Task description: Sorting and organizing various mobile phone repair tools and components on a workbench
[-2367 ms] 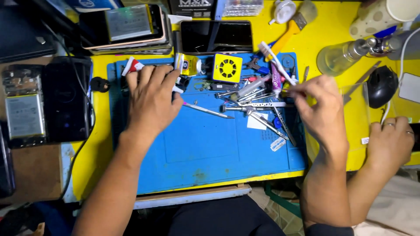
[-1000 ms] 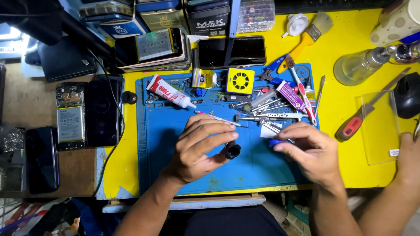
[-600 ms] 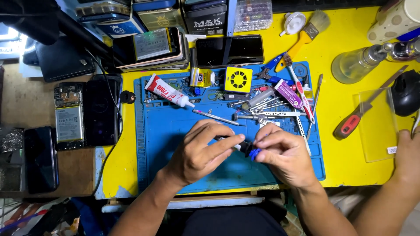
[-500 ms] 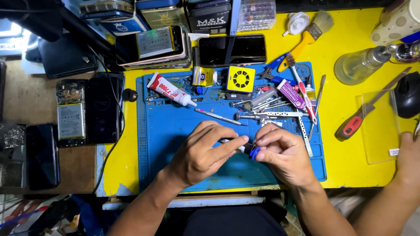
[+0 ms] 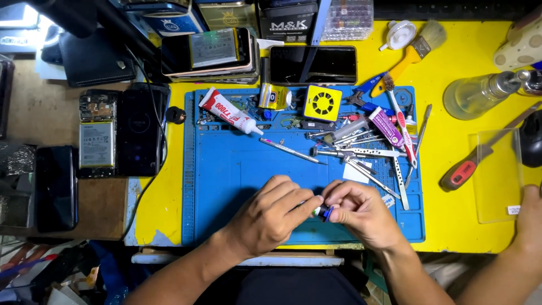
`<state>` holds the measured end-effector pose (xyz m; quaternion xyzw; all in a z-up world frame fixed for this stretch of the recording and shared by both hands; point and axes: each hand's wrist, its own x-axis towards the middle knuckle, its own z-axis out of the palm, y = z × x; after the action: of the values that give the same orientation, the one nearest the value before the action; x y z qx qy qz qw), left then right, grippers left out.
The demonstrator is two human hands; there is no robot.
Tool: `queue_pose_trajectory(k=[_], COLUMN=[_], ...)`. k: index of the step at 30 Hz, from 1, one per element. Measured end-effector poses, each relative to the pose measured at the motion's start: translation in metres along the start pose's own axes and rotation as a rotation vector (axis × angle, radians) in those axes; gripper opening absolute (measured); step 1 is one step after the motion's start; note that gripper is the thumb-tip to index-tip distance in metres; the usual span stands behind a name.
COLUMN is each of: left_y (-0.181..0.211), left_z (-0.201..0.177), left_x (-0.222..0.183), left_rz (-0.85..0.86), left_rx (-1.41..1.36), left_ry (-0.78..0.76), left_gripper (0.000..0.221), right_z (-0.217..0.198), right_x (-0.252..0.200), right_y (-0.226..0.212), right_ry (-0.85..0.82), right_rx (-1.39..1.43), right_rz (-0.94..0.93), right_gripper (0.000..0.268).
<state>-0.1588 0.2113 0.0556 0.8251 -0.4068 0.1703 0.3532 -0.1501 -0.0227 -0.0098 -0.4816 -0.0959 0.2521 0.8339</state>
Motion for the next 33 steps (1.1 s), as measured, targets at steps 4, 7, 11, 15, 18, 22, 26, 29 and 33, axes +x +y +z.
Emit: queue_pose_trajectory(k=[4, 7, 11, 15, 18, 22, 26, 29, 33], left_y=[0.003, 0.002, -0.01, -0.042, -0.095, -0.141, -0.143, -0.14, -0.142], left_z=[0.009, 0.013, 0.007, 0.012, 0.004, 0.012, 0.016, 0.007, -0.002], left_x=[-0.011, -0.016, -0.006, 0.001, 0.012, 0.008, 0.018, 0.023, 0.011], left_rz=[-0.067, -0.108, -0.084, -0.144, -0.318, -0.579, -0.723, -0.811, -0.751], left_rx=[-0.077, -0.084, 0.032, 0.013, 0.169, 0.487, 0.387, 0.178, 0.097], left_ry=[0.061, 0.095, 0.071, -0.025, 0.101, -0.219, -0.196, -0.117, 0.047], left_gripper=[0.018, 0.015, 0.016, 0.05, 0.013, 0.027, 0.025, 0.015, 0.032], right_z=[-0.001, 0.002, 0.005, 0.012, -0.009, -0.018, -0.013, -0.011, -0.003], right_x=[-0.002, -0.003, -0.003, 0.003, 0.004, -0.007, -0.016, -0.02, -0.018], right_y=[0.02, 0.019, 0.012, 0.012, 0.022, 0.024, 0.024, 0.024, 0.013], right_ry=[-0.001, 0.003, 0.166, 0.378, 0.416, 0.476, 0.429, 0.38, 0.245], right_rx=[0.096, 0.155, -0.261, -0.416, -0.055, 0.009, 0.033, 0.011, -0.062], right_rz=[0.042, 0.052, 0.01, -0.153, -0.236, -0.202, -0.174, -0.154, -0.084], right_gripper=[0.021, 0.017, 0.035, 0.032, 0.026, 0.025, 0.024, 0.024, 0.059])
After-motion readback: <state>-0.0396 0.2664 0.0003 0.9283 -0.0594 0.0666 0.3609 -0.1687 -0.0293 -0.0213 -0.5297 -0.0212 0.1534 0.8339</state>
